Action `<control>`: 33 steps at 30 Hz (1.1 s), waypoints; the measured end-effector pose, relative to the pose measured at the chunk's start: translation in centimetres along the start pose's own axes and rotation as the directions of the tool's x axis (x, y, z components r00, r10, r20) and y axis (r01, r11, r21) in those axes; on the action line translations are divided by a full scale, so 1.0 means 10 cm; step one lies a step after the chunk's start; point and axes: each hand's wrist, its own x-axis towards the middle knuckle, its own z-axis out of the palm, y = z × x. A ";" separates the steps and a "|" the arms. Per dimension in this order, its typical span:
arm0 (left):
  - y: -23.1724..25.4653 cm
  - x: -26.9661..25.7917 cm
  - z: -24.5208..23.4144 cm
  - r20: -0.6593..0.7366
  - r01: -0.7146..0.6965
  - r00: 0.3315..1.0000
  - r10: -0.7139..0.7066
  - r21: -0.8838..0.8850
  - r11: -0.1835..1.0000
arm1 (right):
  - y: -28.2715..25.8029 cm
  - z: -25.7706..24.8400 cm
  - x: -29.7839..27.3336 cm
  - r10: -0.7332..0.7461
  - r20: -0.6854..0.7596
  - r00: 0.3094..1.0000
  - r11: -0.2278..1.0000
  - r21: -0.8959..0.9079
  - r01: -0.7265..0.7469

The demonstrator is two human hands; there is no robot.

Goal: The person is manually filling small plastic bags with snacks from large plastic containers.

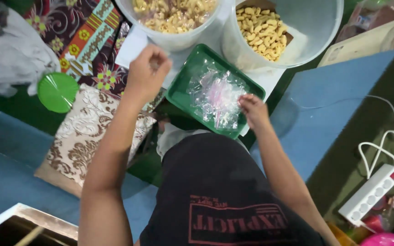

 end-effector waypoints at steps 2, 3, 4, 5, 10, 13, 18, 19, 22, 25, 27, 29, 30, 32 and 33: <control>-0.09 0.48 0.06 0.042 -0.098 0.995 0.095 0.078 0.992 | 0.32 -0.06 -0.13 -0.010 -0.090 0.996 0.995 -0.097 0.002; -0.12 0.72 0.09 0.076 -0.188 0.981 0.178 0.146 0.971 | 0.47 -0.09 -0.18 -0.022 -0.174 0.985 0.978 -0.206 -0.014; -0.22 0.92 0.15 0.087 -0.202 0.978 0.190 0.149 0.968 | 0.47 -0.09 -0.29 -0.029 -0.176 0.984 0.981 -0.193 -0.006; -0.30 1.13 0.20 0.113 -0.294 0.955 0.276 0.201 0.934 | 0.47 -0.10 -0.41 -0.002 -0.158 0.987 0.991 -0.134 -0.020; -1.06 1.96 0.65 0.282 -0.392 0.916 0.286 0.473 0.789 | 0.57 -0.30 -0.86 -0.003 -0.141 0.990 1.000 -0.028 -0.001; -0.97 2.10 0.81 0.343 -0.135 0.924 -0.167 0.703 0.698 | 0.54 -0.33 -1.15 0.085 -0.229 0.970 0.996 0.022 -0.082; -1.63 2.20 1.03 0.321 -0.249 0.947 -0.015 0.762 0.598 | 0.43 -0.34 -1.54 0.140 -0.341 0.930 0.987 0.119 -0.105; -1.51 2.19 1.01 0.335 -0.259 0.942 -0.016 0.758 0.598 | 0.46 -0.39 -1.54 0.146 -0.349 0.926 0.986 0.129 -0.107; -1.31 2.14 0.83 0.287 -0.181 0.955 -0.075 0.764 0.619 | 0.46 -0.46 -1.51 0.138 -0.304 0.943 0.986 0.130 -0.103; -1.35 2.08 0.61 0.212 -0.191 0.976 0.050 0.725 0.661 | 0.35 -0.43 -1.45 0.117 -0.257 0.959 0.992 0.073 -0.101; -1.28 1.99 0.45 0.080 -0.242 0.969 0.233 0.495 0.835 | 0.29 -0.42 -1.34 0.056 -0.175 0.983 0.998 0.018 -0.053; -1.02 1.82 0.35 0.019 -0.155 0.987 0.158 0.348 0.924 | 0.12 -0.32 -1.27 0.058 -0.125 0.990 0.998 -0.004 -0.058; -0.88 1.74 0.29 -0.021 -0.071 0.997 0.076 0.177 0.982 | 0.01 -0.27 -1.23 0.061 -0.086 0.994 0.998 -0.024 -0.063; -0.69 1.47 0.25 -0.116 -0.113 0.983 0.144 0.240 0.964 | -0.06 -0.19 -1.17 0.026 -0.003 1.000 0.998 -0.055 -0.026; -0.58 1.35 0.24 -0.188 -0.149 0.959 0.211 0.299 0.942 | -0.11 -0.16 -1.12 -0.005 0.063 0.998 0.997 -0.074 0.010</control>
